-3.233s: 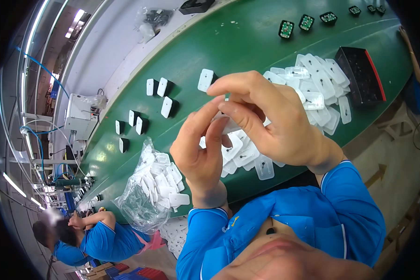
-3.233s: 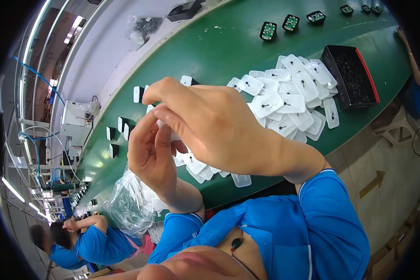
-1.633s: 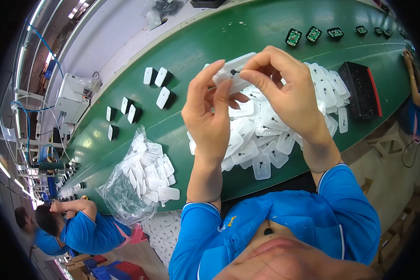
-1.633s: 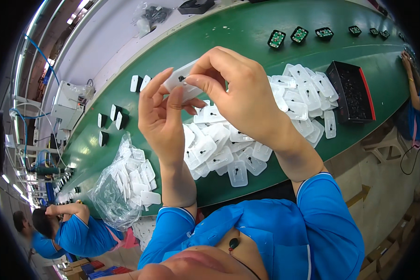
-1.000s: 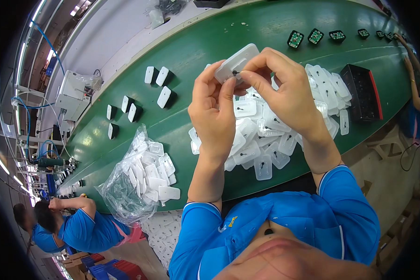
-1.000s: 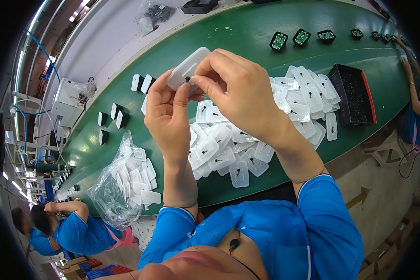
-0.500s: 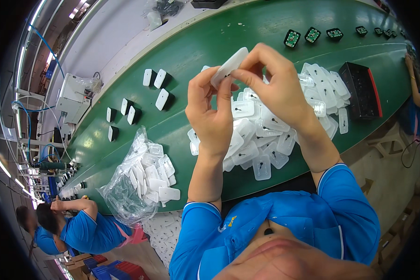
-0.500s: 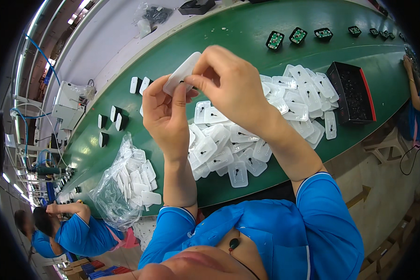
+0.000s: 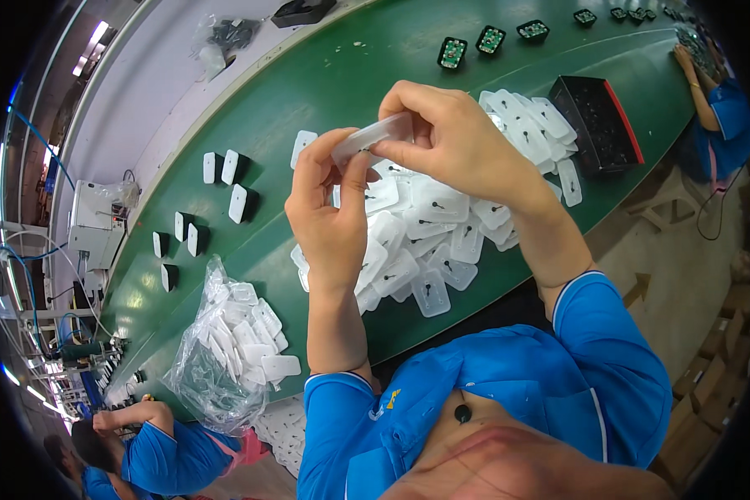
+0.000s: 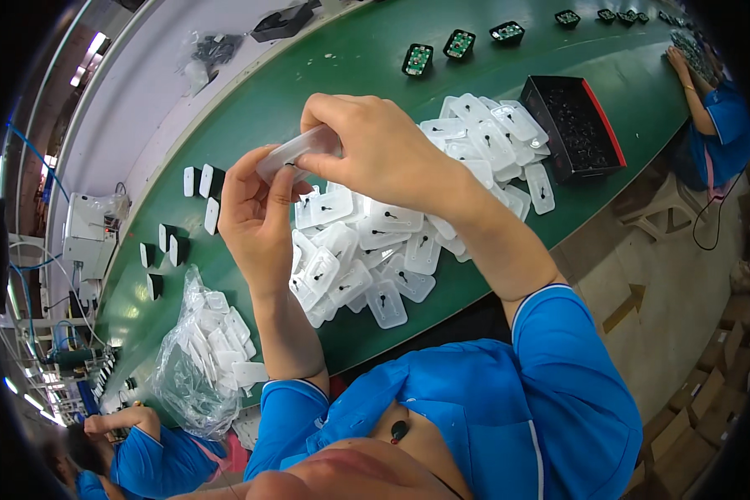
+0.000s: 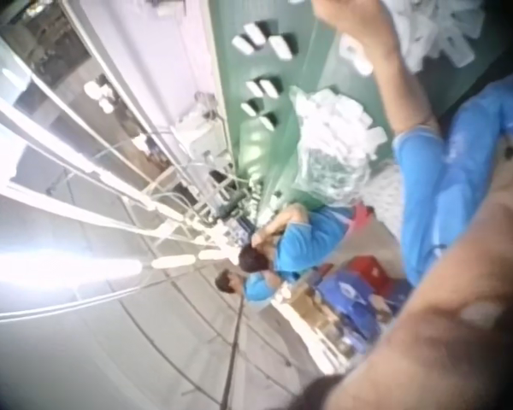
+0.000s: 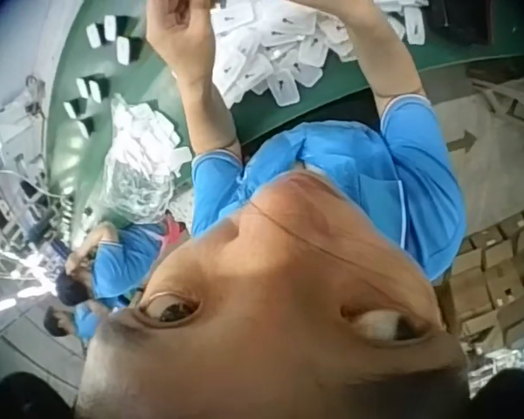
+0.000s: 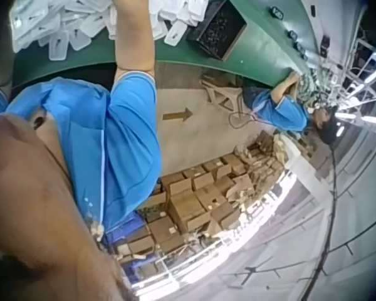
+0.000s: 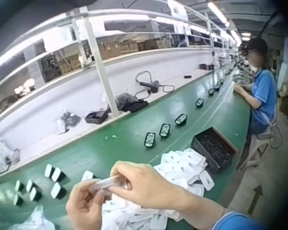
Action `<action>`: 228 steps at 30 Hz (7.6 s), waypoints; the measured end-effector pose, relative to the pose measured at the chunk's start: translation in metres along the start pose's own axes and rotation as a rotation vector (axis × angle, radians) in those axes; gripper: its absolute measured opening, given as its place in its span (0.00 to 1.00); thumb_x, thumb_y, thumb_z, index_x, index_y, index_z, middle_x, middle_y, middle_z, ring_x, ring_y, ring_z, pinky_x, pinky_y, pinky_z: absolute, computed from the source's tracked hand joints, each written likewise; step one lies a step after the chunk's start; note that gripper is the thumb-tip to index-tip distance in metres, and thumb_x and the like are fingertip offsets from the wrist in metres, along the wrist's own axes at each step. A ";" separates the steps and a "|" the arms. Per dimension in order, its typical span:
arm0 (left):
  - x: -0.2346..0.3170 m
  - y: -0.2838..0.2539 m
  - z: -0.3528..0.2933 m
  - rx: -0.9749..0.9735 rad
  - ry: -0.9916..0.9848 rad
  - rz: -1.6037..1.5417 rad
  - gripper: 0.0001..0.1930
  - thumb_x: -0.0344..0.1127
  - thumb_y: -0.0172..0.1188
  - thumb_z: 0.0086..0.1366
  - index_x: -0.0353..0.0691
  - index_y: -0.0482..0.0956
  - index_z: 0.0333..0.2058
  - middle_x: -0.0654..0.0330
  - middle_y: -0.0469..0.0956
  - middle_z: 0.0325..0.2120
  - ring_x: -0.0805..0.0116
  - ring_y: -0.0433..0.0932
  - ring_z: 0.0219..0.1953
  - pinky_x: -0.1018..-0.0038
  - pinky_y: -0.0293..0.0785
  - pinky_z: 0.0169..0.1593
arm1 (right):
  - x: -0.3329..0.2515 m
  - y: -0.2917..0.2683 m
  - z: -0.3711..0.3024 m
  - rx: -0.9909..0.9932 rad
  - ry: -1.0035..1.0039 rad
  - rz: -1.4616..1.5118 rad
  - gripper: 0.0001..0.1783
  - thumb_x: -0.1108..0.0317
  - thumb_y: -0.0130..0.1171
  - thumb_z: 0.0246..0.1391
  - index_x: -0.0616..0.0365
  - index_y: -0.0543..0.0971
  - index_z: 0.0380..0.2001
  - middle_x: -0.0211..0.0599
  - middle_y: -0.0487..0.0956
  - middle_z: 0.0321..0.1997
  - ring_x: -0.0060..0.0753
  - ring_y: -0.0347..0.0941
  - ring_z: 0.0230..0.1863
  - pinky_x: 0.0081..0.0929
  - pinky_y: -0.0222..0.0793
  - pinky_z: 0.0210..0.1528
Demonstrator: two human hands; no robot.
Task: Assembling small electronic components by inserting internal modules into white plastic housings at a factory workstation.
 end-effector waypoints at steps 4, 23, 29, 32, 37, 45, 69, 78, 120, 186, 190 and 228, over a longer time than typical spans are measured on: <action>-0.003 0.012 -0.001 -0.073 -0.060 -0.075 0.13 0.19 0.53 0.58 0.32 0.70 0.43 0.57 0.75 0.29 0.72 0.74 0.26 0.81 0.71 0.32 | 0.009 -0.015 -0.006 -0.098 -0.040 -0.044 0.10 0.74 0.63 0.44 0.58 0.72 0.29 0.26 0.71 0.21 0.17 0.62 0.20 0.13 0.58 0.21; -0.168 0.042 0.111 -0.229 -0.327 0.294 0.10 0.33 0.54 0.61 0.32 0.74 0.37 0.56 0.75 0.21 0.64 0.74 0.25 0.75 0.70 0.32 | 0.217 -0.062 0.107 -0.103 0.426 -0.917 0.24 0.46 0.54 0.52 0.60 0.77 0.27 0.35 0.76 0.23 0.29 0.72 0.24 0.25 0.68 0.29; -0.192 0.056 0.138 -0.381 -0.354 0.632 0.16 0.41 0.56 0.59 0.34 0.73 0.39 0.55 0.76 0.27 0.56 0.74 0.31 0.67 0.71 0.37 | 0.238 -0.051 0.123 -0.381 0.811 -0.703 0.20 0.52 0.56 0.52 0.60 0.76 0.33 0.37 0.77 0.28 0.33 0.73 0.27 0.29 0.70 0.36; -0.195 0.061 0.132 -0.353 -0.298 0.765 0.17 0.40 0.58 0.58 0.35 0.72 0.41 0.55 0.75 0.32 0.56 0.74 0.33 0.68 0.71 0.38 | 0.243 -0.049 0.118 -0.233 0.690 -0.308 0.17 0.56 0.57 0.51 0.59 0.74 0.36 0.38 0.76 0.32 0.36 0.73 0.32 0.30 0.70 0.39; -0.196 0.063 0.103 -0.368 -0.037 0.956 0.19 0.36 0.60 0.55 0.37 0.69 0.45 0.55 0.73 0.40 0.56 0.73 0.38 0.68 0.70 0.41 | 0.250 -0.056 0.092 -0.163 0.397 -0.135 0.16 0.66 0.58 0.47 0.59 0.72 0.41 0.38 0.74 0.40 0.40 0.73 0.39 0.31 0.69 0.44; -0.194 0.054 0.091 -0.479 0.238 0.864 0.22 0.27 0.59 0.52 0.38 0.67 0.47 0.54 0.73 0.42 0.54 0.73 0.40 0.67 0.69 0.45 | 0.235 -0.059 0.071 -0.380 0.177 -0.650 0.18 0.73 0.58 0.43 0.55 0.73 0.41 0.35 0.75 0.40 0.39 0.70 0.42 0.31 0.67 0.46; -0.185 0.030 0.078 -0.502 0.106 0.636 0.23 0.19 0.49 0.53 0.36 0.72 0.49 0.58 0.72 0.51 0.61 0.70 0.55 0.70 0.66 0.53 | 0.197 0.024 0.084 -0.430 -0.185 -0.484 0.12 0.74 0.59 0.43 0.55 0.75 0.35 0.31 0.77 0.35 0.35 0.71 0.39 0.30 0.68 0.42; -0.189 0.026 0.072 -0.563 0.261 0.830 0.27 0.19 0.50 0.51 0.37 0.68 0.53 0.58 0.69 0.55 0.64 0.65 0.59 0.70 0.63 0.56 | 0.206 0.030 0.077 -0.401 -0.356 -0.535 0.10 0.72 0.58 0.44 0.52 0.75 0.33 0.27 0.76 0.33 0.33 0.70 0.36 0.27 0.68 0.42; -0.133 -0.013 0.067 -0.039 -0.357 0.757 0.25 0.50 0.53 0.60 0.35 0.65 0.47 0.48 0.77 0.33 0.48 0.77 0.36 0.60 0.72 0.41 | 0.168 -0.206 -0.071 0.113 0.314 -0.513 0.13 0.67 0.52 0.57 0.63 0.75 0.43 0.34 0.78 0.43 0.28 0.73 0.43 0.19 0.66 0.48; 0.008 -0.062 -0.050 -0.031 0.153 0.497 0.14 0.18 0.55 0.53 0.39 0.77 0.38 0.64 0.68 0.24 0.75 0.61 0.19 0.79 0.59 0.22 | 0.025 -0.027 -0.054 0.138 0.130 0.413 0.15 0.77 0.45 0.55 0.60 0.69 0.47 0.32 0.74 0.25 0.17 0.65 0.24 0.11 0.61 0.27; 0.017 -0.011 -0.031 -0.124 0.205 0.342 0.16 0.16 0.56 0.52 0.39 0.77 0.39 0.63 0.69 0.23 0.73 0.62 0.19 0.79 0.59 0.22 | -0.011 0.002 -0.041 0.042 0.138 0.651 0.13 0.76 0.46 0.57 0.61 0.67 0.47 0.31 0.72 0.21 0.16 0.62 0.21 0.10 0.58 0.24; 0.029 -0.024 -0.013 0.067 -0.111 -0.182 0.03 0.23 0.54 0.61 0.33 0.75 0.34 0.62 0.72 0.20 0.79 0.67 0.16 0.86 0.63 0.19 | -0.041 0.017 -0.011 0.164 -0.384 -0.017 0.06 0.82 0.58 0.44 0.60 0.76 0.27 0.30 0.72 0.28 0.22 0.60 0.21 0.17 0.55 0.21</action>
Point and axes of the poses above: each hand's wrist, its own z-axis towards the middle knuckle, its own y-axis out of the palm, x = y × z, the point moved 2 cm from there along z, towards the middle knuckle
